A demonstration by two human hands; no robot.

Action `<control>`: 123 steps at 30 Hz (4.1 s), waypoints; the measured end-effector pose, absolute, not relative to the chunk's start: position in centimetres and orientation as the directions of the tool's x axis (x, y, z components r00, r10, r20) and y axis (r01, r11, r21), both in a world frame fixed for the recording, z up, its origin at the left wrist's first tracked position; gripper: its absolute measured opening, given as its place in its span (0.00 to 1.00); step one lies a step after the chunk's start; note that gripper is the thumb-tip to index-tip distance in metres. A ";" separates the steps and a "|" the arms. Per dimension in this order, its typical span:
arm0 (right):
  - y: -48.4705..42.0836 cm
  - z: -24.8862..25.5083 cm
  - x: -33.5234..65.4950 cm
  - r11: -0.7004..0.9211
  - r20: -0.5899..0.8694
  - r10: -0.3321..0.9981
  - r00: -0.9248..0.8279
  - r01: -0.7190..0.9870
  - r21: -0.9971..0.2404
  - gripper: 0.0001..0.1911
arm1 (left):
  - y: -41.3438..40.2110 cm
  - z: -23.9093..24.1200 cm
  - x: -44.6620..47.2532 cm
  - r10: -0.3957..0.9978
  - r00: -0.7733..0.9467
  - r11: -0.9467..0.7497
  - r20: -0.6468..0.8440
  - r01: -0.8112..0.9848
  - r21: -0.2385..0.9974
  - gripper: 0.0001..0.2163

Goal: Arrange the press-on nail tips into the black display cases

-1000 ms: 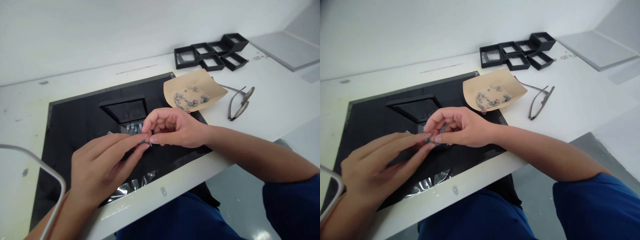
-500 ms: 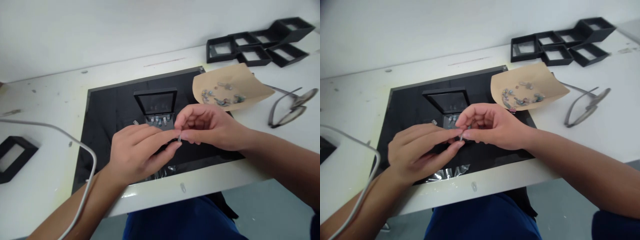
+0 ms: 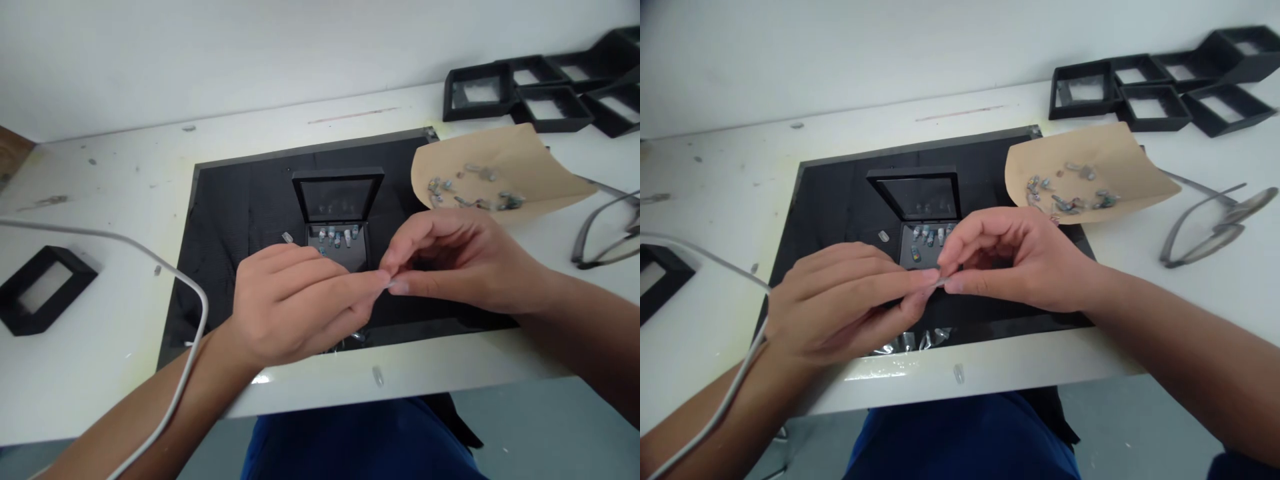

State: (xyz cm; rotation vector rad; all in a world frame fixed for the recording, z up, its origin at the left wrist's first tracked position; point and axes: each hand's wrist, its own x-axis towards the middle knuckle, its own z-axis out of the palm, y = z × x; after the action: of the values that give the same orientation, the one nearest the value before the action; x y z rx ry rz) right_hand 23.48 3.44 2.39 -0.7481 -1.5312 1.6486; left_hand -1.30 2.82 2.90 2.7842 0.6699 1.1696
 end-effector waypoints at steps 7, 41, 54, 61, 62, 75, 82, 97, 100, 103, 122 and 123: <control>3.3 2.4 23.6 0.185 0.192 0.791 -0.580 -0.071 -0.980 0.08 | 2.5 3.3 -1.9 0.395 0.659 -0.915 0.641 0.343 0.211 0.09; 3.2 2.4 23.8 0.457 0.299 0.705 -0.643 0.090 -0.885 0.09 | 2.5 2.5 -1.6 0.270 0.654 -0.936 0.707 0.349 0.035 0.09; 3.6 1.4 24.5 0.735 0.446 0.614 -0.651 0.266 -0.623 0.10 | 6.4 0.6 -3.7 0.543 0.330 -0.777 0.773 0.547 0.312 0.07; 3.9 0.3 24.3 0.730 0.317 0.653 -0.688 0.460 -0.506 0.12 | 7.1 -1.6 -2.7 0.760 0.335 -0.639 0.556 0.541 0.547 0.23; 4.0 0.2 24.3 0.719 0.293 0.663 -0.689 0.478 -0.504 0.12 | 7.1 -1.7 -2.6 0.766 0.341 -0.636 0.544 0.523 0.568 0.24; 4.3 0.5 24.9 0.684 0.205 0.702 -0.682 0.566 -0.460 0.13 | 5.6 -0.3 -1.9 0.845 0.326 -0.530 0.425 0.619 0.580 0.13; 4.1 0.5 25.1 0.708 0.241 0.678 -0.694 0.529 -0.467 0.09 | 5.3 0.2 -1.5 0.846 0.362 -0.527 0.391 0.671 0.522 0.01; 3.2 -0.1 24.4 0.747 0.279 0.658 -0.699 0.558 -0.363 0.15 | 5.0 -0.3 -1.5 0.747 0.442 -0.647 0.497 0.655 0.391 0.06; 3.2 0.1 24.4 0.672 0.241 0.734 -0.635 0.626 -0.397 0.19 | 5.0 -0.4 -1.5 0.739 0.444 -0.652 0.506 0.661 0.372 0.05; 3.2 0.4 24.5 0.611 0.200 0.782 -0.590 0.666 -0.428 0.23 | 5.0 -0.3 -1.5 0.729 0.451 -0.659 0.514 0.664 0.352 0.07; 3.6 0.6 24.7 0.610 0.164 0.755 -0.634 0.590 -0.529 0.07 | 5.2 -0.5 -1.5 0.742 0.465 -0.651 0.483 0.674 0.349 0.12; 3.6 0.6 24.7 0.612 0.162 0.753 -0.638 0.587 -0.530 0.07 | 5.2 -0.5 -1.5 0.745 0.463 -0.647 0.481 0.677 0.352 0.12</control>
State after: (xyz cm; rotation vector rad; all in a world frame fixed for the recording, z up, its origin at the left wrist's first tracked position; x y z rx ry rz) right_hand 24.70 3.63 0.56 -1.0741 -2.4695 0.6190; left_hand -1.53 5.22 -0.47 2.5904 1.2642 0.9371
